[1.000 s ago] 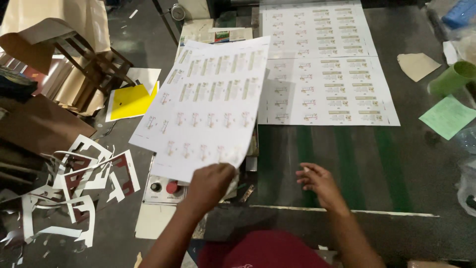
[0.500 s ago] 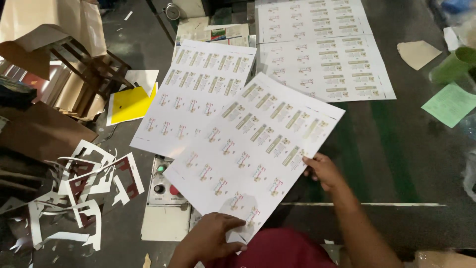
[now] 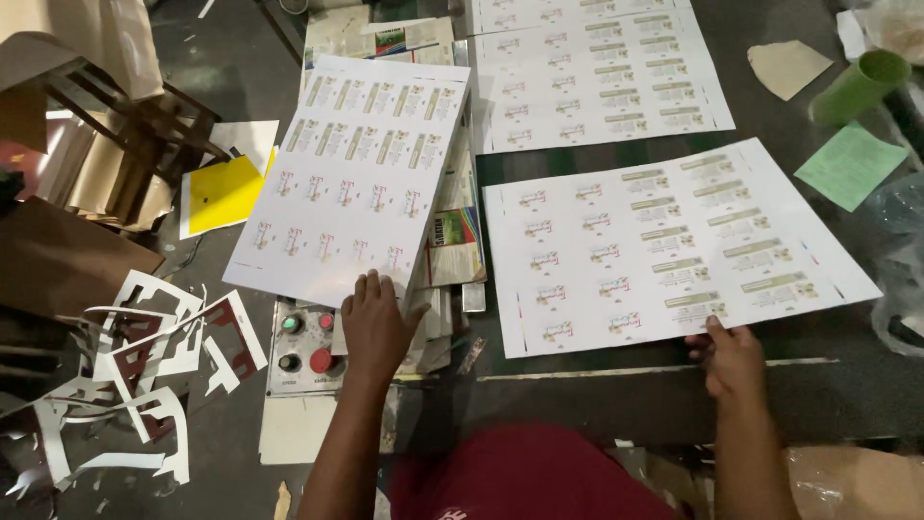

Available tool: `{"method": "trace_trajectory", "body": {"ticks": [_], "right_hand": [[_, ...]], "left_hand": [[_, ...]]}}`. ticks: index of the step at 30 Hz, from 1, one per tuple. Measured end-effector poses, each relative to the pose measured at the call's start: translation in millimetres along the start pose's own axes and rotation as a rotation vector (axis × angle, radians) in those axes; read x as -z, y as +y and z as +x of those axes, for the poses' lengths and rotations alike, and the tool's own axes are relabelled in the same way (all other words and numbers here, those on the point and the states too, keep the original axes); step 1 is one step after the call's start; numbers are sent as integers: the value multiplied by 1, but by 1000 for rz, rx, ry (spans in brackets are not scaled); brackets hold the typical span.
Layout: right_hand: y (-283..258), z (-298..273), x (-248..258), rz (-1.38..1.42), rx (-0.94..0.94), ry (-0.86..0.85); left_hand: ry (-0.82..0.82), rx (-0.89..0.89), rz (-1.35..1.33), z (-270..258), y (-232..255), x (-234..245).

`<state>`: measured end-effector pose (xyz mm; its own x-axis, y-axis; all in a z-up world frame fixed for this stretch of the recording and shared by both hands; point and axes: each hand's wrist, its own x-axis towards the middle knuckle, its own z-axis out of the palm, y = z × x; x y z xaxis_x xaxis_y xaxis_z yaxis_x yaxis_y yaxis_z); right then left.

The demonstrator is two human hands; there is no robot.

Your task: The person sorts through a stack of printed papers on a cluttered workbench. They pick up sheets, flip through them, and place them back down or move them to the side. The camera is extremely unstable, shaking and swinging rapidly throughout the task.

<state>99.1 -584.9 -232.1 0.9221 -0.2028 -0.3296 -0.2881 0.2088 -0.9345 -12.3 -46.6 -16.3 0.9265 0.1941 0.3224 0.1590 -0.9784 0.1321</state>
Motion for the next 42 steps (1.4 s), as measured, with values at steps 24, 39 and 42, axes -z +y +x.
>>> {"method": "trace_trajectory", "body": {"ticks": [24, 39, 42], "right_hand": [[-46, 53, -118, -29, -236, -88], [-44, -28, -232, -16, -253, -590], [-51, -34, -208, -131, -213, -545]], "left_hand": [[-154, 142, -68, 11, -30, 13], [-793, -415, -579, -76, 35, 83], [-843, -327, -585, -86, 23, 87]]}}
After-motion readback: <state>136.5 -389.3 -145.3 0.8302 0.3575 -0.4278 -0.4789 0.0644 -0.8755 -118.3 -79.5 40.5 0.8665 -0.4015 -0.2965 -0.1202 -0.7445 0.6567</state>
